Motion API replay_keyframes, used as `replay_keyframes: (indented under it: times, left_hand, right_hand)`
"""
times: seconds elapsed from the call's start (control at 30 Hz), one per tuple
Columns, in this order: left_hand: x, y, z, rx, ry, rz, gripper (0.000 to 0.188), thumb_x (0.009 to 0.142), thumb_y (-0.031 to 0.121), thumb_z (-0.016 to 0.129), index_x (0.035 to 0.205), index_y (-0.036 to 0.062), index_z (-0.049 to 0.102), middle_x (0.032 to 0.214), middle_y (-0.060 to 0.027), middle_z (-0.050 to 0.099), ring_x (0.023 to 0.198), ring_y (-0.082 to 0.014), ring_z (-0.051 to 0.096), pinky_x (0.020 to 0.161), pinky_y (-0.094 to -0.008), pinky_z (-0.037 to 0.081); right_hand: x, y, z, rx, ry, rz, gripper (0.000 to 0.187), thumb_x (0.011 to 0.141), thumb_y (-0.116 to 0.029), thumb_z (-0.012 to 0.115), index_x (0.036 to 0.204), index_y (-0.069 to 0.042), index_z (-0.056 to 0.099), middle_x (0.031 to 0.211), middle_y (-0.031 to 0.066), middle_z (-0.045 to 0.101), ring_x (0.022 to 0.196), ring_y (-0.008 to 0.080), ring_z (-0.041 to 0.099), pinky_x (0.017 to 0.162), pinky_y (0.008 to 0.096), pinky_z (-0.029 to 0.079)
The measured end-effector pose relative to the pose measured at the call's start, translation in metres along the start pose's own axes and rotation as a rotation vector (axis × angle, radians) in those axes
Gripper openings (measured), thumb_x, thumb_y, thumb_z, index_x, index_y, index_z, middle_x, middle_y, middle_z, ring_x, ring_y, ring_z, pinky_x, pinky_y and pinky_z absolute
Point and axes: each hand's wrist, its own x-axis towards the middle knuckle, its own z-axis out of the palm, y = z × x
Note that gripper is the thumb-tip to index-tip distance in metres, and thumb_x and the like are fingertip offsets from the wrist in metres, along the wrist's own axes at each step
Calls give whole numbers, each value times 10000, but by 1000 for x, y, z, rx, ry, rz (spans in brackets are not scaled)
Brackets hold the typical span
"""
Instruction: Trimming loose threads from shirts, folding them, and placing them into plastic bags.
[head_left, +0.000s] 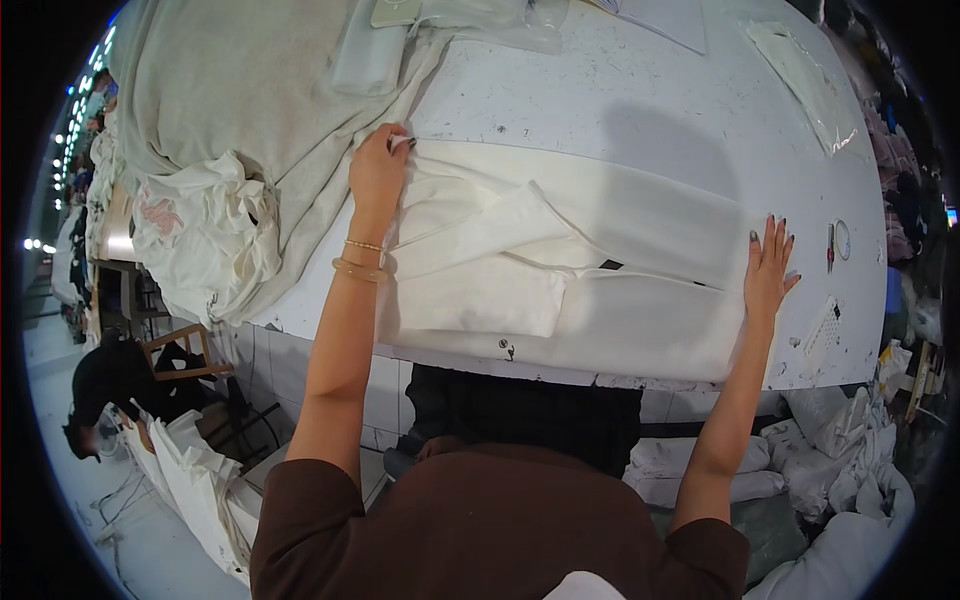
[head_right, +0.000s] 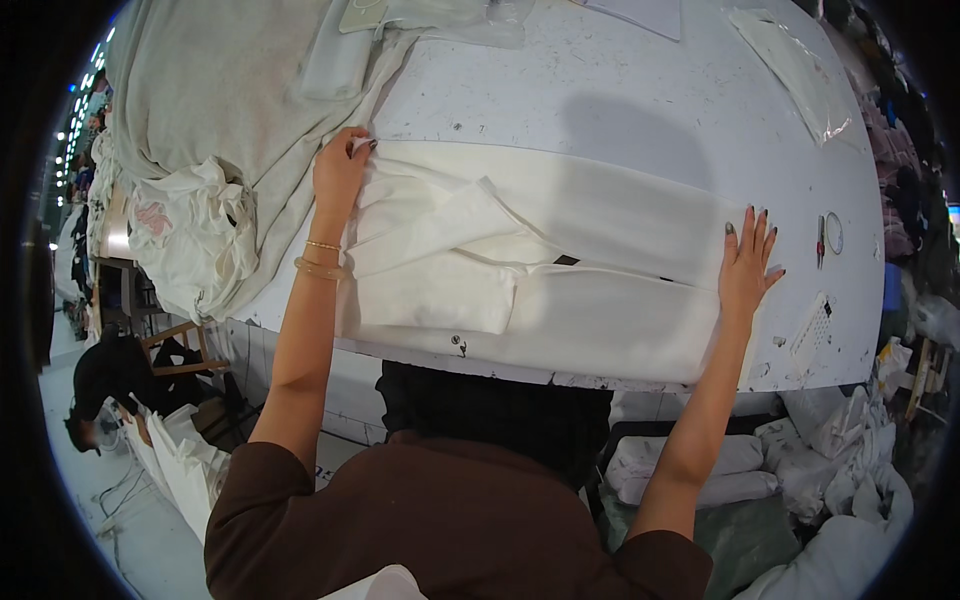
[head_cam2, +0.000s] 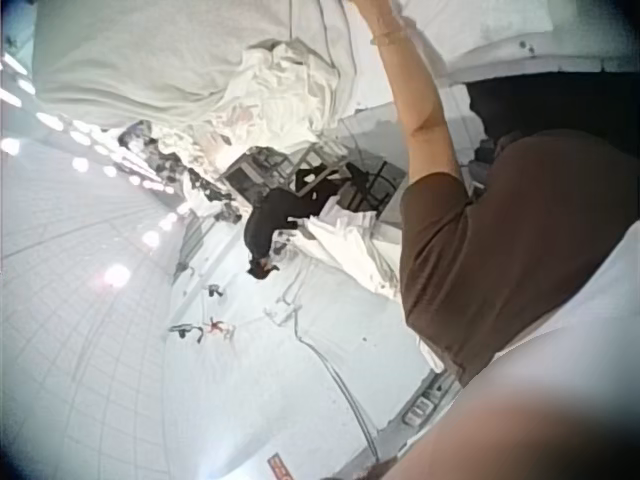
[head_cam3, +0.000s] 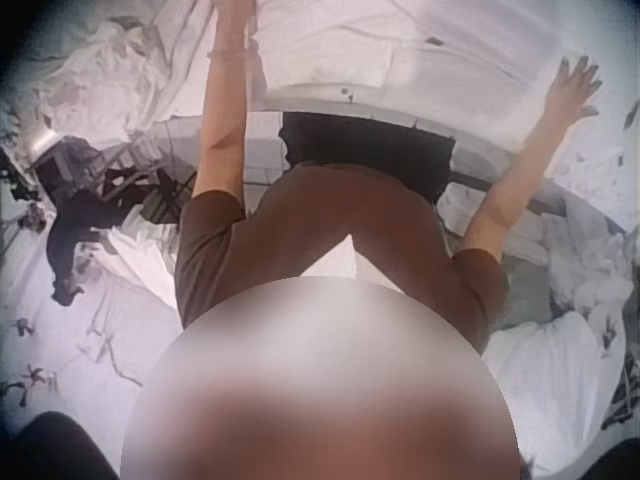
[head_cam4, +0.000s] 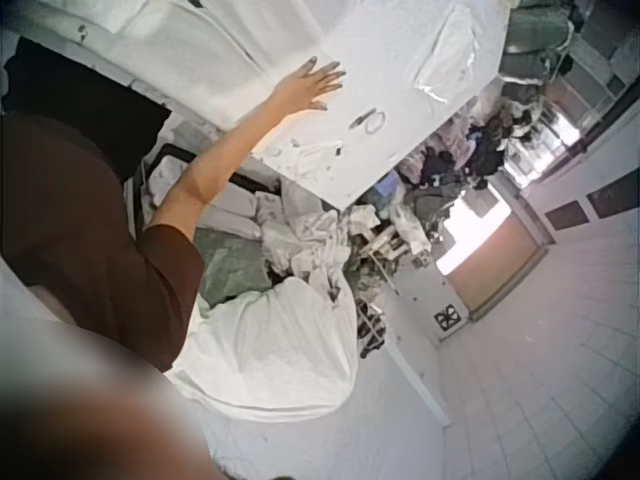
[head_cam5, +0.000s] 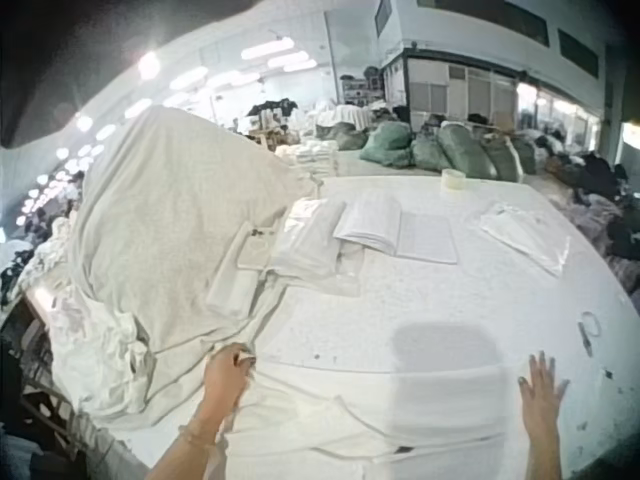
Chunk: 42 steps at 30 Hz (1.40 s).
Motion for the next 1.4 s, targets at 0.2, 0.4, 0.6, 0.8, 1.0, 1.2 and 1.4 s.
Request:
replay_keyframes:
  times: [0.2,0.4,0.6,0.8,1.0,1.2,1.4]
  left_hand:
    - [2,-4,-43,-213,41,110,171,828,71,636,996,38,642,804,-55,602,680,-154,586,637,-273,466]
    - [-49,6,-81,-588,-494,72,169,920,87,556,1034,12,655,863,-40,671,772,-96,611,697,-235,461]
    - [-82,14,-102,-258,-595,302,613,638,158,810,1204,96,583,1171,-22,589,1104,-235,498,914,-333,411]
    - [-94,15,-87,-82,-481,565,356,683,22,722,1029,96,680,1094,-24,593,1116,-290,489,1011,-435,337]
    - [-87,2,-74,-1060,-303,-100,235,901,10,500,1123,7,578,810,25,544,785,-43,494,768,-226,418]
    - [-85,24,-47,-578,-527,50,766,797,-52,597,1458,173,282,690,23,362,633,-79,364,626,-185,369]
    - [-64,25,-34,-747,-221,-51,452,842,-40,524,1267,107,570,884,-25,604,610,-82,398,599,-190,379]
  right_hand:
    - [7,-19,-19,34,62,-34,476,938,-357,486,1392,-252,390,1476,19,326,1379,234,271,1035,643,194]
    - [-49,-212,-68,980,-254,-484,211,818,-165,681,965,-28,619,903,62,591,865,196,556,802,320,442]
    - [-59,-240,-90,1225,-815,-766,190,774,1,612,962,-13,592,1030,65,623,1019,201,555,892,318,435]
    - [-52,-208,-95,1439,-1326,-738,285,786,155,460,986,-21,562,1078,95,656,1155,183,559,908,274,452]
    - [-52,-228,-88,1691,-1059,-266,124,895,24,514,999,-40,532,843,-6,574,709,38,435,630,192,360]
    - [-44,-244,-34,1591,-847,-137,51,916,-30,526,960,-42,504,738,-23,545,639,11,371,559,175,286]
    - [-42,-248,-31,1461,-711,-96,85,902,-88,569,920,-37,503,671,-36,503,597,29,331,540,215,268]
